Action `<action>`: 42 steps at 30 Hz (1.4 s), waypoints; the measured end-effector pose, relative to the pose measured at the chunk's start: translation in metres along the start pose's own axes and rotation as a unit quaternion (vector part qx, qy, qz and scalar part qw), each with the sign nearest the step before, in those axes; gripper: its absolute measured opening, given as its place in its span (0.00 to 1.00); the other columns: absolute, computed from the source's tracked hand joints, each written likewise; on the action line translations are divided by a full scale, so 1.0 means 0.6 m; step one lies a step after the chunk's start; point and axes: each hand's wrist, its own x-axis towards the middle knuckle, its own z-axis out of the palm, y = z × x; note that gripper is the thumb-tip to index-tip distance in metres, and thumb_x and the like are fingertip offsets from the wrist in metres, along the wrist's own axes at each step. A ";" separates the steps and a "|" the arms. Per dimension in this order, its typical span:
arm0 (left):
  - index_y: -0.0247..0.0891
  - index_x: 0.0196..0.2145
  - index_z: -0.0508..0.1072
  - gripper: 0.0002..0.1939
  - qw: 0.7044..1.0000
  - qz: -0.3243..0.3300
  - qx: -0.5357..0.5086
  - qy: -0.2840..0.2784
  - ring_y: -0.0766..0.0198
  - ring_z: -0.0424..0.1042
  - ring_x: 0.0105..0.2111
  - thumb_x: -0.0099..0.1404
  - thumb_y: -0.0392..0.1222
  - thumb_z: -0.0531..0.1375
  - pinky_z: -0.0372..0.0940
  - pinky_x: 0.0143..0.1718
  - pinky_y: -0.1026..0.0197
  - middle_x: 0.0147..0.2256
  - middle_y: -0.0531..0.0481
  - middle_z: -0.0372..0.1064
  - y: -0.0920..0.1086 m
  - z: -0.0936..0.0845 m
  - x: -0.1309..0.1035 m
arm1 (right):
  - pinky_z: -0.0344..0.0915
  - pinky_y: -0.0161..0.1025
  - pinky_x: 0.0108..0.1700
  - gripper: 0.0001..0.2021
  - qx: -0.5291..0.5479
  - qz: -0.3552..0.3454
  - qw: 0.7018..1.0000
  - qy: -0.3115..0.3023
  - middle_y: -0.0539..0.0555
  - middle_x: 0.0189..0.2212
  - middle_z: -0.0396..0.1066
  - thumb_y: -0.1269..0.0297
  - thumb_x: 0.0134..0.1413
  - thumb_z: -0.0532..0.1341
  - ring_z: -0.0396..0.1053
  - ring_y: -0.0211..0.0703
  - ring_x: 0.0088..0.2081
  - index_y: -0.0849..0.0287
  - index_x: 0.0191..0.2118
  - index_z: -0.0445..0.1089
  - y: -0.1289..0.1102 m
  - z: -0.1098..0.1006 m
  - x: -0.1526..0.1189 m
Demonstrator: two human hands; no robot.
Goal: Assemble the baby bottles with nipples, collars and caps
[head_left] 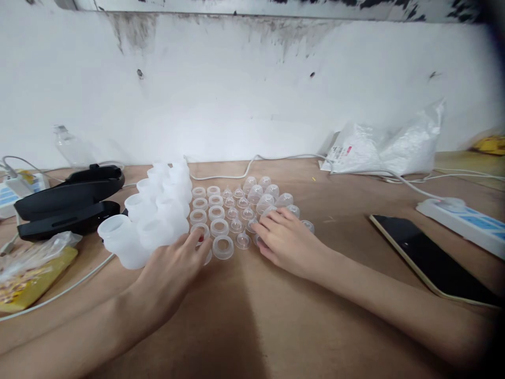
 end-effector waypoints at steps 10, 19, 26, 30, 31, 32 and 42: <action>0.41 0.46 0.62 0.17 0.999 0.002 0.034 0.020 0.60 0.69 0.39 0.58 0.32 0.55 0.67 0.26 0.65 0.43 0.47 0.63 -0.004 0.006 0.002 | 0.51 0.42 0.39 0.08 0.043 0.013 0.999 -0.020 0.56 0.27 0.70 0.64 0.52 0.55 0.64 0.46 0.33 0.63 0.30 0.68 0.003 0.006 0.003; 0.37 0.45 0.64 0.12 0.991 0.098 0.042 0.079 0.57 0.65 0.42 0.63 0.34 0.51 0.69 0.32 0.59 0.45 0.44 0.64 0.016 0.010 0.020 | 0.54 0.42 0.44 0.13 0.137 0.020 0.990 0.028 0.56 0.34 0.69 0.59 0.54 0.55 0.62 0.46 0.39 0.63 0.39 0.69 -0.005 0.002 0.016; 0.34 0.42 0.67 0.12 0.988 0.137 0.058 0.029 0.57 0.66 0.38 0.61 0.28 0.51 0.68 0.30 0.59 0.37 0.47 0.67 0.019 0.010 0.035 | 0.54 0.41 0.42 0.10 0.167 0.029 0.986 0.009 0.53 0.29 0.70 0.65 0.56 0.54 0.63 0.43 0.35 0.62 0.29 0.68 -0.011 0.011 0.028; 0.33 0.42 0.66 0.14 0.990 0.122 0.056 0.034 0.57 0.67 0.38 0.60 0.26 0.51 0.68 0.30 0.59 0.38 0.46 0.68 0.019 0.005 0.033 | 0.54 0.41 0.41 0.10 0.154 0.023 0.987 0.024 0.54 0.29 0.70 0.66 0.56 0.53 0.63 0.43 0.36 0.62 0.29 0.68 -0.016 0.010 0.027; 0.34 0.43 0.66 0.13 0.990 0.120 0.045 0.051 0.57 0.67 0.39 0.61 0.27 0.50 0.68 0.31 0.59 0.39 0.46 0.67 0.019 0.005 0.027 | 0.55 0.41 0.42 0.10 0.149 0.021 0.988 0.027 0.54 0.29 0.70 0.66 0.56 0.53 0.63 0.44 0.36 0.62 0.29 0.68 -0.017 0.009 0.026; 0.35 0.43 0.65 0.12 0.990 0.123 0.030 0.069 0.57 0.67 0.39 0.62 0.29 0.50 0.68 0.32 0.59 0.40 0.46 0.67 0.017 0.006 0.018 | 0.55 0.42 0.42 0.09 0.146 0.021 0.989 0.030 0.54 0.30 0.69 0.65 0.56 0.53 0.63 0.44 0.36 0.62 0.30 0.68 -0.018 0.008 0.024; 0.44 0.58 0.45 0.39 0.911 -0.194 -0.061 0.360 0.44 0.57 0.50 0.54 0.45 0.61 0.58 0.48 0.41 0.50 0.40 0.54 -0.088 0.052 -0.129 | 0.60 0.47 0.44 0.14 0.142 -0.007 0.983 0.117 0.60 0.38 0.67 0.62 0.53 0.56 0.62 0.50 0.41 0.65 0.42 0.67 -0.023 -0.009 -0.007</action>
